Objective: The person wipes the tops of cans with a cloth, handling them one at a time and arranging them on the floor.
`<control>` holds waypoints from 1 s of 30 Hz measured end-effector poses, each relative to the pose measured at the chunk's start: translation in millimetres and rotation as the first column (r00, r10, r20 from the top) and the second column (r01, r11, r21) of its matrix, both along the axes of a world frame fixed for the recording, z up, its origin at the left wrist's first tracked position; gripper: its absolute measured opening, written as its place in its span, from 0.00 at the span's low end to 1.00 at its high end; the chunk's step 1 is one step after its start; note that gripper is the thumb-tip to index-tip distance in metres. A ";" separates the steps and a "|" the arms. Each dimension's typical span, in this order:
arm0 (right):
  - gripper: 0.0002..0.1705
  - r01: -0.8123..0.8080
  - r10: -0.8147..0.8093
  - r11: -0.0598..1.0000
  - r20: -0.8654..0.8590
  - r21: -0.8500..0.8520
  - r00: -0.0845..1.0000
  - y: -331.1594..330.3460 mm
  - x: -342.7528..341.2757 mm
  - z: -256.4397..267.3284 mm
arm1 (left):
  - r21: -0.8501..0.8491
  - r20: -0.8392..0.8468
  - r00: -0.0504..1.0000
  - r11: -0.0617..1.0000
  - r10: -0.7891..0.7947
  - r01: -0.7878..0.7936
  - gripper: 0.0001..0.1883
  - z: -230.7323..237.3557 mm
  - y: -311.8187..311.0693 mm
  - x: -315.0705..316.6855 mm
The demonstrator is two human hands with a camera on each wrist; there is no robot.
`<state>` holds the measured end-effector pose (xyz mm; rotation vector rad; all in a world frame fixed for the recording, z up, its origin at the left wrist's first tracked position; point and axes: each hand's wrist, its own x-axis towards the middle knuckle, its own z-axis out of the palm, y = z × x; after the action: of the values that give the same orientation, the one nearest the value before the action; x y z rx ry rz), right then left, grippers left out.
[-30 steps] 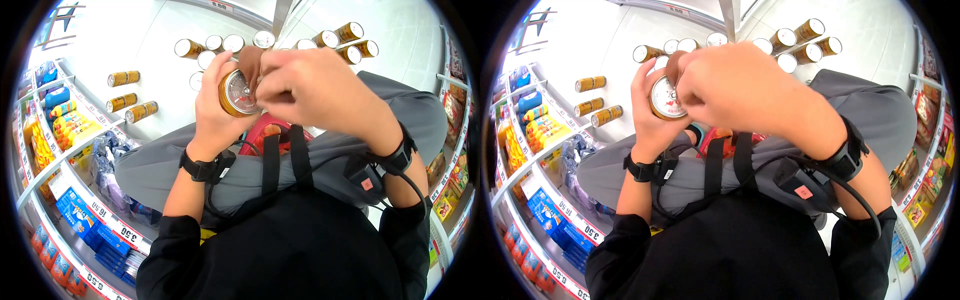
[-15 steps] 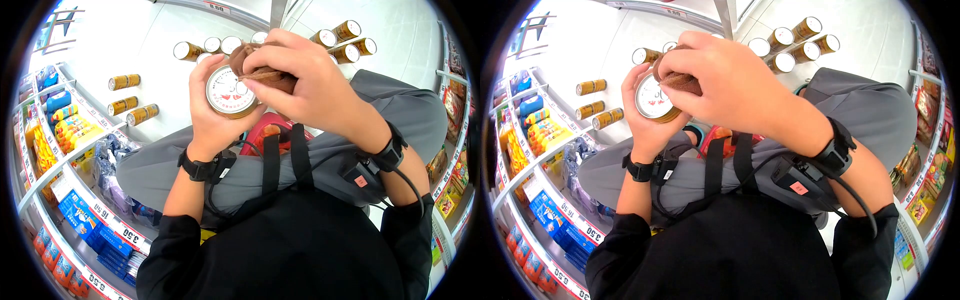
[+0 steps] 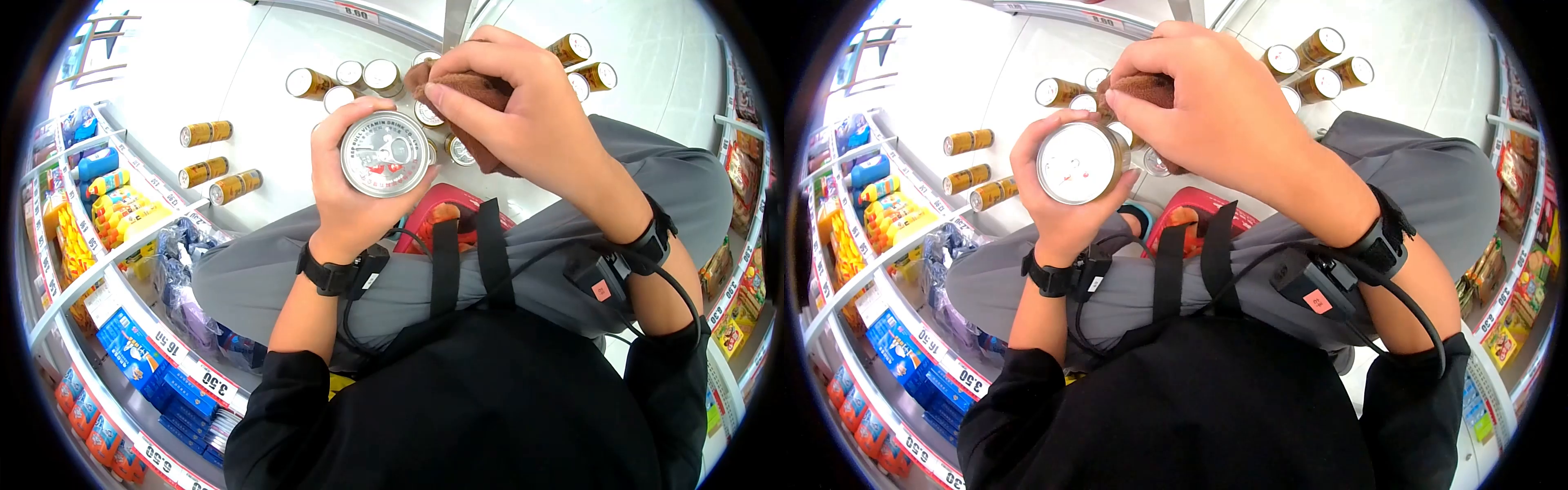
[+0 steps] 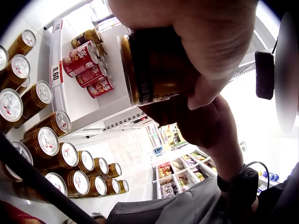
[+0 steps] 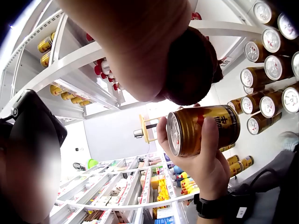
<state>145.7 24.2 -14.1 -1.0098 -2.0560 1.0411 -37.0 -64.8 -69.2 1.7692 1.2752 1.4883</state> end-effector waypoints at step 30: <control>0.32 -0.279 0.062 0.631 -0.311 -0.724 0.948 -3.9 0.6 10.9 | -0.067 -0.035 0.988 0.986 0.148 -0.150 0.41 1.2 -3.1 0.3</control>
<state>146.3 20.2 -3.2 -0.9761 -1.4892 2.1387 -36.7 -67.9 -68.0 1.6895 1.4849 1.4827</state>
